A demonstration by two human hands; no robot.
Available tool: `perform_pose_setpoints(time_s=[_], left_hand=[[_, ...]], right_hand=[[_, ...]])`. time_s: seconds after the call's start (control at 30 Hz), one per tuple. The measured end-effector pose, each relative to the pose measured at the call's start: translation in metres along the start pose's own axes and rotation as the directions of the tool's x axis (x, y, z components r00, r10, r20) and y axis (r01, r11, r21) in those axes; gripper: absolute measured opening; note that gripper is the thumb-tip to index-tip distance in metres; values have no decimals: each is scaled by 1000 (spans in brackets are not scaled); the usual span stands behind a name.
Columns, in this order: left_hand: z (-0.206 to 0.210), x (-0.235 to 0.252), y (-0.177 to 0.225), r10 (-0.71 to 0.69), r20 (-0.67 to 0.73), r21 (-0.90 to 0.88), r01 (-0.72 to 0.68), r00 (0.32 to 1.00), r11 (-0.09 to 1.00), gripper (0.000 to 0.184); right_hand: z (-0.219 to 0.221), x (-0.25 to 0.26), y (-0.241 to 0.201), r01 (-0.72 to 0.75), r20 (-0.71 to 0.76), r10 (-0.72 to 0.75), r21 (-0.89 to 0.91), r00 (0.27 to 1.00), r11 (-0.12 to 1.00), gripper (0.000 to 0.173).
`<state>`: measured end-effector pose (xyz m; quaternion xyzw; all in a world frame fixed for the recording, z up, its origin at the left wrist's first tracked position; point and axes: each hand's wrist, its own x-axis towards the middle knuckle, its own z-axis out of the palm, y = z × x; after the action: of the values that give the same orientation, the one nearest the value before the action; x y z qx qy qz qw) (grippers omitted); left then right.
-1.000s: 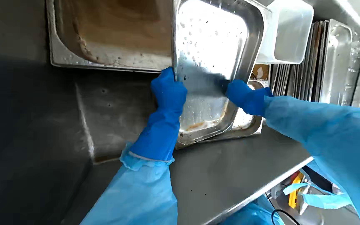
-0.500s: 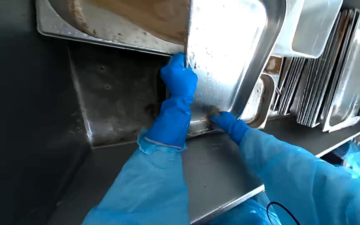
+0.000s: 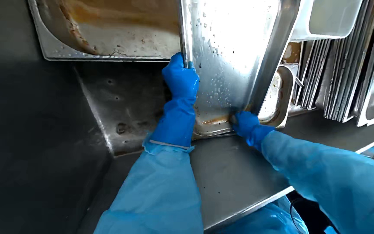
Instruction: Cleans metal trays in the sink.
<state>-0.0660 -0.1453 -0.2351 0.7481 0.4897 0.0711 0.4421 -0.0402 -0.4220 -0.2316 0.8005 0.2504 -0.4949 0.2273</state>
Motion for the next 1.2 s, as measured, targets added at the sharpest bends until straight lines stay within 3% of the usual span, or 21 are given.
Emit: perform_pose_setpoints(time_s=[0.07,0.17,0.27,0.3,0.4,0.47,0.57,0.63,0.7,0.8,0.9,0.97,1.03,1.1,1.2], left_hand=[[1,1,2,-12,-16,17,12,1000,1000,23],[3,0,1,-13,-23,34,14,1000,999,24],[-2,2,-3,23,-34,40,-22,999,999,25],[-4,3,-4,18,-30,49,-16,999,999,26],[-5,1,-5,-13,-18,80,14,1000,997,29],[1,3,0,-13,-19,87,15,1000,996,31],[4,0,0,-22,-27,97,25,999,995,30],[3,1,-1,-11,-34,98,14,999,995,29],[1,4,-3,0,-23,95,2,1000,995,30],[2,3,-4,-18,-11,108,19,1000,994,35],[5,6,0,-37,-39,109,41,999,993,35],[4,1,0,-37,-41,114,42,998,993,34],[1,3,-1,-16,-55,110,22,998,994,34],[0,5,-2,-7,-38,114,11,999,993,33],[2,5,-6,-10,-31,123,14,999,992,35]], right_hand=[[12,-1,-33,82,-30,-79,151,996,985,58],[25,2,-73,474,-123,-458,248,880,845,60],[27,9,-38,676,-127,-664,112,736,728,54],[28,6,-10,682,-107,-674,60,731,729,52],[27,-12,54,583,-58,-580,42,812,812,50],[24,-7,36,545,-54,-543,65,838,836,47],[26,3,-40,652,-97,-645,102,758,751,44],[25,10,-49,691,-101,-683,98,723,716,46],[33,11,-9,688,-150,-677,29,720,725,44],[33,-3,52,554,-84,-555,-33,828,832,44],[23,-4,8,539,-71,-537,6,841,842,39],[23,1,-43,621,-85,-617,42,783,782,38],[16,8,-55,676,-69,-672,48,737,736,40],[15,7,-15,656,-48,-654,19,755,755,41],[17,-1,49,526,7,-527,-61,850,848,41]])
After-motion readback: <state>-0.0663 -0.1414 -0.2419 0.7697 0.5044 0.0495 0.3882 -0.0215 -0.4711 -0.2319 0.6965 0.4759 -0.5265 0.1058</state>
